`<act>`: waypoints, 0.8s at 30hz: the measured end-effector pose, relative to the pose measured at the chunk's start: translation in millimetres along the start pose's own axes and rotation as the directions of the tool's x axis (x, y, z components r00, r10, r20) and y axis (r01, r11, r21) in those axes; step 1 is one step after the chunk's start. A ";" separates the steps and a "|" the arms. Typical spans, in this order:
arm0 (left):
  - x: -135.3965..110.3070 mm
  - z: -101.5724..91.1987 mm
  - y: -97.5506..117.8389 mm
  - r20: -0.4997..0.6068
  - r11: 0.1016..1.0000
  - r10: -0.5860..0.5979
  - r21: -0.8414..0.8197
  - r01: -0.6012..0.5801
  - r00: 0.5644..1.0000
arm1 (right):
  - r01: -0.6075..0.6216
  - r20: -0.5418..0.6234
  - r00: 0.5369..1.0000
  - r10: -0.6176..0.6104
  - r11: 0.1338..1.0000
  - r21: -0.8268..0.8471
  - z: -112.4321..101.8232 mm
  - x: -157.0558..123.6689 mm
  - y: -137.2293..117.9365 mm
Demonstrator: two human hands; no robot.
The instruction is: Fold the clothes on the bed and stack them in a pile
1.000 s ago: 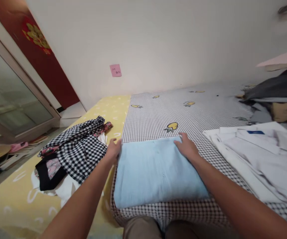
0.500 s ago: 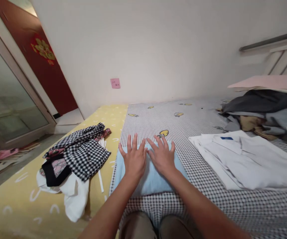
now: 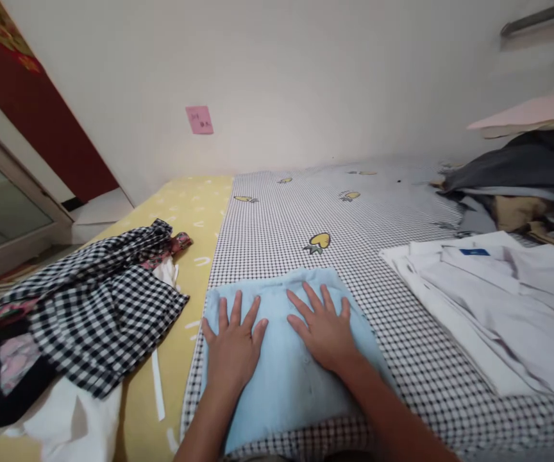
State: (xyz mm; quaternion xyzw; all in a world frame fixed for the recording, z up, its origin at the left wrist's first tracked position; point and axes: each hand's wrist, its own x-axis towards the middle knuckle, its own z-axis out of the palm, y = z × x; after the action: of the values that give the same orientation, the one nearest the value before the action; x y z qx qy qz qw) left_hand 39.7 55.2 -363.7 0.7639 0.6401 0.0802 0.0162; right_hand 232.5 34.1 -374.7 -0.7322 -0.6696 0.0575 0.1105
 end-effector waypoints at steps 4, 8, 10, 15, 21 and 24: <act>1.9 2.4 -1.4 0.002 1.000 0.000 -0.014 0.000 1.000 | -0.022 -0.042 0.999 0.025 0.998 0.056 1.4 1.3 0.4; 4.4 2.5 -3.3 0.000 0.999 -0.018 -0.039 0.018 1.000 | -0.034 -0.017 0.999 0.036 0.993 0.114 -9.5 7.1 -0.9; 4.5 2.1 -4.0 0.006 0.998 -0.022 -0.061 0.022 1.000 | -0.027 0.042 0.999 0.021 0.989 0.143 -19.7 2.5 3.7; 4.1 -1.6 -3.8 0.041 0.968 -0.034 -0.249 0.044 0.999 | -0.149 -0.033 0.988 0.152 0.987 0.067 -16.2 -44.4 47.4; 9.8 -28.1 -18.5 0.035 0.672 -0.191 -0.723 0.156 0.981 | -0.076 -0.213 0.964 0.157 0.935 0.347 4.8 -67.7 109.0; -5.2 -40.2 -44.6 -0.075 0.522 -0.375 -0.841 0.143 0.924 | -0.028 -0.323 0.931 0.170 0.916 0.399 -11.1 -73.1 93.0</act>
State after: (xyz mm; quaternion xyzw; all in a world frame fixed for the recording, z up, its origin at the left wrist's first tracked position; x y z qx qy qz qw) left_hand -10.4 55.0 -330.3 0.5461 0.6320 0.4597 0.3018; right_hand 318.0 -46.8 -390.8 -0.7275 -0.5757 0.0629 0.3678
